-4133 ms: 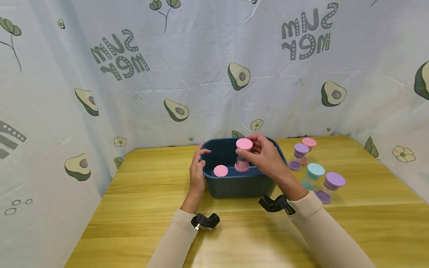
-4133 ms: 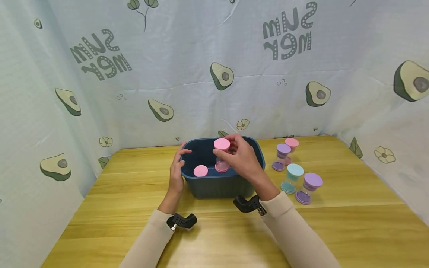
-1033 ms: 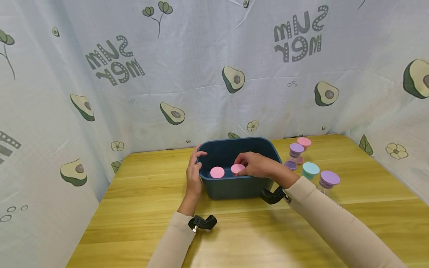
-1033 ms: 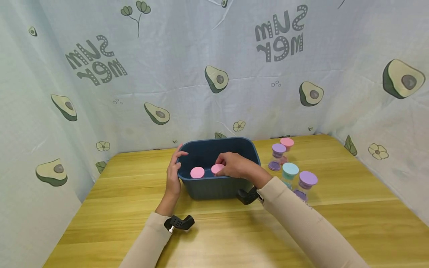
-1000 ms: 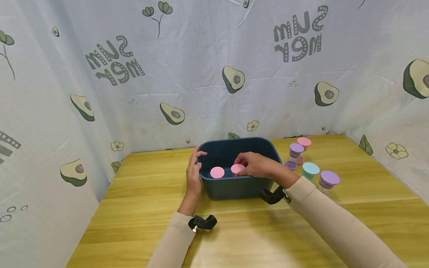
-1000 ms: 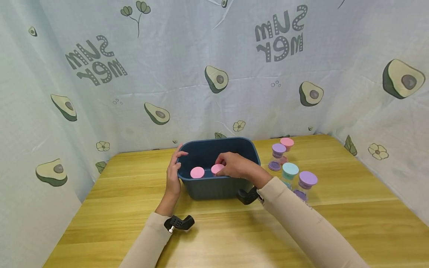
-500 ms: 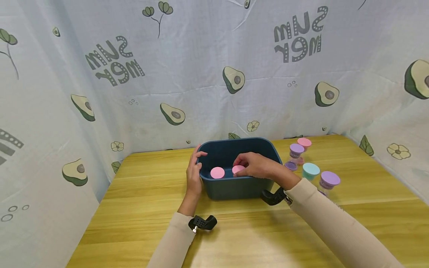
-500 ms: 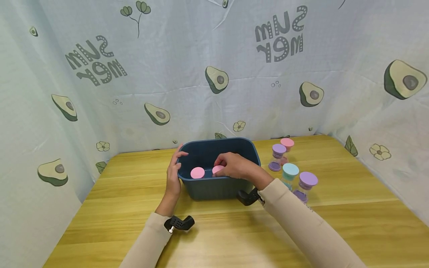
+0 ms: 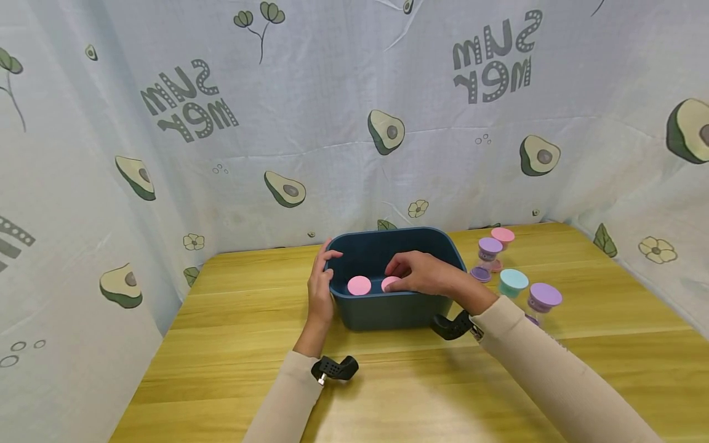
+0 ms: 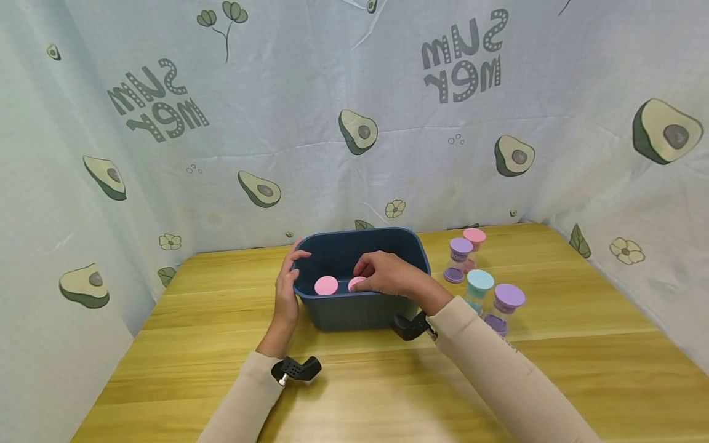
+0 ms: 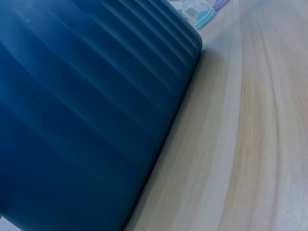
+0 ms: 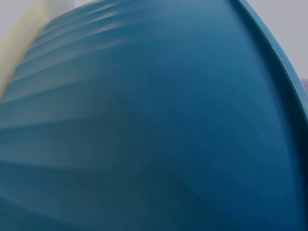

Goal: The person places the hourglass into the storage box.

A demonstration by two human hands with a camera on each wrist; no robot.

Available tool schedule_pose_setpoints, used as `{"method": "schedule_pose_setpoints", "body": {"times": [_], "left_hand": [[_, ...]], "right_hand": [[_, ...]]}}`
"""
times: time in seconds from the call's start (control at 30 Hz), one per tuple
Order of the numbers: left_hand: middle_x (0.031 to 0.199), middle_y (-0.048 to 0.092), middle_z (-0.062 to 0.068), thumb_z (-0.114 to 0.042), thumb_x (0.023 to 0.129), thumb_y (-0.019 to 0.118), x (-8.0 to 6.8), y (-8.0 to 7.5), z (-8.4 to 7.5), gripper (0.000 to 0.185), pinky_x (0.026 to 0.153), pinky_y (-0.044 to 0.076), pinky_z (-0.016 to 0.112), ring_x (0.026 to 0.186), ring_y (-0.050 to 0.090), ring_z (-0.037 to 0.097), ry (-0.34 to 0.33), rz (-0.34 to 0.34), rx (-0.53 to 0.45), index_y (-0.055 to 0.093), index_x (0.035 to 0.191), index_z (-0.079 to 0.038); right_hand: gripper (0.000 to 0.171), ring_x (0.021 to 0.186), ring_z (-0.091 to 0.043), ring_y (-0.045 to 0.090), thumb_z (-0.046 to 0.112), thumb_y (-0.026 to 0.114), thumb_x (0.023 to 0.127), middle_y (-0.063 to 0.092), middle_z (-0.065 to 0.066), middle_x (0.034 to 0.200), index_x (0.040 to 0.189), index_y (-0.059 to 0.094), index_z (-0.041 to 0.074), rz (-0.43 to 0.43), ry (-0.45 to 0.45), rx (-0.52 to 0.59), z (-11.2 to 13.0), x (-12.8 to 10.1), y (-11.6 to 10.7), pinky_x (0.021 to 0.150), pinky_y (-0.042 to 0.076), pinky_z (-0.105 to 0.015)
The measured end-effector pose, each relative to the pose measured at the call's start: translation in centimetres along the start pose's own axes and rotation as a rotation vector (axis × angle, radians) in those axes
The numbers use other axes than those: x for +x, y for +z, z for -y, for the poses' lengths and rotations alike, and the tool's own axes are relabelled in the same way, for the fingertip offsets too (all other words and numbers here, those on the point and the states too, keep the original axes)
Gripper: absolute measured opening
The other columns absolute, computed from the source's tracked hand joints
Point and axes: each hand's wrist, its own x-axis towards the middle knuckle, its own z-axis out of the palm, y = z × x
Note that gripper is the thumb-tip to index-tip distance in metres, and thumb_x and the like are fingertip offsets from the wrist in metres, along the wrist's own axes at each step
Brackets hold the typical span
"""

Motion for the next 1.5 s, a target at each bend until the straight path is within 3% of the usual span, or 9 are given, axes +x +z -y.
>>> {"method": "schedule_pose_setpoints", "body": {"times": [0.33,0.63,0.9,1.1,1.37,1.5], "left_hand": [[0.153,0.035,0.009,-0.012,0.09,0.029,0.2,0.0,0.1,0.041,0.115,0.013,0.056,0.143,0.025,0.024,0.0,0.008,0.0,0.058,0.117,-0.001],[0.152,0.032,0.022,-0.002,0.089,0.029,0.4,-0.1,-1.9,0.04,0.113,0.013,0.06,0.143,0.023,0.037,-0.011,0.042,-0.023,0.055,0.117,0.01],[0.153,0.035,0.008,-0.012,0.09,0.031,0.5,0.4,-0.1,0.04,0.114,0.013,0.059,0.143,0.025,0.026,-0.015,0.013,0.001,0.057,0.118,0.0],[0.153,0.036,0.005,-0.016,0.09,0.031,0.6,0.4,0.1,0.041,0.113,0.014,0.059,0.143,0.026,0.024,-0.007,0.0,-0.006,0.058,0.117,-0.003],[0.153,0.036,0.005,-0.017,0.09,0.031,0.6,0.2,0.2,0.041,0.113,0.013,0.06,0.143,0.025,0.024,-0.009,0.004,-0.002,0.057,0.118,-0.004],[0.153,0.037,0.003,-0.017,0.09,0.031,0.6,0.0,0.3,0.041,0.114,0.013,0.058,0.143,0.026,0.022,-0.006,0.002,0.002,0.057,0.118,-0.004]], "right_hand": [[0.044,0.096,-0.021,0.062,0.032,0.072,0.085,0.066,-0.006,0.106,0.116,0.061,0.003,-0.05,-0.025,0.025,-0.3,-0.1,-0.2,0.089,0.051,-0.042],[0.045,0.107,-0.028,0.06,0.029,0.071,0.086,0.063,-0.016,0.118,0.12,0.058,0.004,-0.184,-0.047,0.113,-1.0,-0.4,-0.8,0.092,0.05,-0.046],[0.049,0.11,-0.03,0.06,0.029,0.071,0.087,0.061,-0.019,0.123,0.126,0.055,0.002,-0.3,-0.064,0.169,-1.5,-0.9,-2.1,0.094,0.049,-0.046],[0.05,0.114,-0.031,0.058,0.027,0.068,0.089,0.058,-0.021,0.126,0.128,0.052,0.0,-0.374,-0.102,0.241,-2.2,-1.5,-3.1,0.096,0.047,-0.047],[0.052,0.115,-0.029,0.057,0.03,0.066,0.09,0.057,-0.016,0.129,0.131,0.051,0.002,-0.458,-0.111,0.261,-3.2,-2.5,-3.8,0.095,0.049,-0.036],[0.05,0.116,-0.029,0.057,0.03,0.066,0.091,0.058,-0.015,0.128,0.131,0.052,0.003,-0.497,-0.125,0.261,-3.7,-2.9,-4.1,0.092,0.048,-0.021]]}}
